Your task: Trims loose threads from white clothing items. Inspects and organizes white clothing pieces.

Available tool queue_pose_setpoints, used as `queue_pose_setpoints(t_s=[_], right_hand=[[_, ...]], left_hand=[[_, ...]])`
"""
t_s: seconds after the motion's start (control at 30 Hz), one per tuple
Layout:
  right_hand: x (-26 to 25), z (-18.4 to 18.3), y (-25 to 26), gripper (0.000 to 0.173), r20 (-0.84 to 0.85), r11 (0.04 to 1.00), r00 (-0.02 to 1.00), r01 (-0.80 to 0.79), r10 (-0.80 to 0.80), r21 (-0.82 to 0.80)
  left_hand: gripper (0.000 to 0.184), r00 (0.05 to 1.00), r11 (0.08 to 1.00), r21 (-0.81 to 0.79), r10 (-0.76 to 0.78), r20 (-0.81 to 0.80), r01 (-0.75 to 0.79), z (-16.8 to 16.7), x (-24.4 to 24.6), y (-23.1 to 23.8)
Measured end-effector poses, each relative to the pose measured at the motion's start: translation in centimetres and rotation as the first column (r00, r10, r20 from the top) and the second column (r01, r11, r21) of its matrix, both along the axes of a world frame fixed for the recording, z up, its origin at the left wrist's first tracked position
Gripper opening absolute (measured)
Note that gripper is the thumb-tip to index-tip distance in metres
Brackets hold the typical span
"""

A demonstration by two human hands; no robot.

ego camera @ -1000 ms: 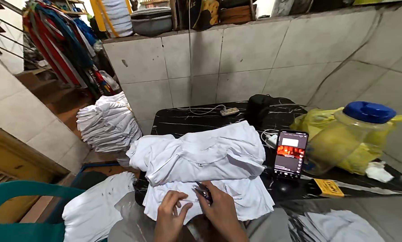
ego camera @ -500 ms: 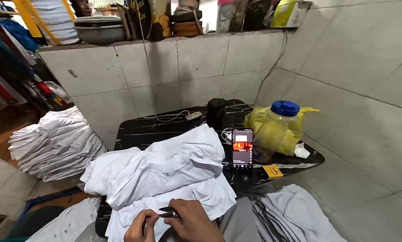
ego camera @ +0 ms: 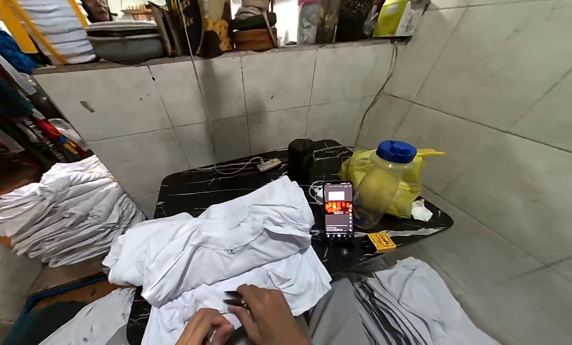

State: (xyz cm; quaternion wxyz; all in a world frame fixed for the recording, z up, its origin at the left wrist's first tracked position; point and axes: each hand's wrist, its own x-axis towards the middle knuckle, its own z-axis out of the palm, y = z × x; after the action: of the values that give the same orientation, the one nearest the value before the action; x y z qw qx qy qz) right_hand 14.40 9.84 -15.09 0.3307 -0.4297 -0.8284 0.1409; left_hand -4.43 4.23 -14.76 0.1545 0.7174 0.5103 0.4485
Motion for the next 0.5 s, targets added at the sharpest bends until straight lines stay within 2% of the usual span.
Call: queue_pose_setpoints(t_s=[0.07,0.13,0.17,0.23,0.27,0.33,0.37,0.47,0.5], right_hand=[[1.2,0.9,0.0,0.043,0.044,0.987,0.988,0.148,-0.145,-0.063],[3.0,2.4,0.2,0.061,0.148,0.945,0.964,0.248,-0.22,-0.214],[3.9,3.0,0.3,0.066,0.197,0.913,0.952,0.286,-0.236,-0.291],[5.2,3.9,0.3,0.062,0.237,0.857,0.933,0.347,-0.273,-0.38],[5.5,4.2,0.1,0.052,0.226,0.841,0.927,0.369,-0.301,-0.395],[5.8,4.0,-0.3,0.032,0.106,0.851,0.923,0.381,-0.369,-0.361],[5.9,3.5,-0.4,0.029,0.016,0.874,0.916,0.388,-0.401,-0.291],[5.9,1.9,0.0,0.034,-0.2,0.909,0.887,0.399,-0.416,-0.12],[5.8,1.5,0.2,0.034,-0.22,0.91,0.883,0.402,-0.414,-0.101]], left_hand=[[0.024,0.998,0.999,-0.011,-0.039,-0.051,0.038,0.0,-0.9,0.2],[0.022,0.986,0.995,0.025,0.103,-0.13,-0.101,0.2,-1.4,0.4],[0.028,0.966,0.98,0.04,0.2,-0.164,-0.196,0.3,-1.6,0.6],[0.049,0.91,0.931,0.04,0.362,-0.2,-0.362,0.1,-2.1,1.3],[0.054,0.892,0.912,0.038,0.407,-0.199,-0.408,-0.2,-2.4,1.6],[0.04,0.884,0.898,0.075,0.44,-0.157,-0.434,-0.5,-2.7,2.1],[0.031,0.889,0.895,0.097,0.444,-0.113,-0.435,-0.4,-2.7,2.2],[0.025,0.893,0.884,0.127,0.446,0.053,-0.449,0.2,-2.6,2.2],[0.026,0.886,0.878,0.124,0.461,0.045,-0.463,0.3,-2.7,2.2]])
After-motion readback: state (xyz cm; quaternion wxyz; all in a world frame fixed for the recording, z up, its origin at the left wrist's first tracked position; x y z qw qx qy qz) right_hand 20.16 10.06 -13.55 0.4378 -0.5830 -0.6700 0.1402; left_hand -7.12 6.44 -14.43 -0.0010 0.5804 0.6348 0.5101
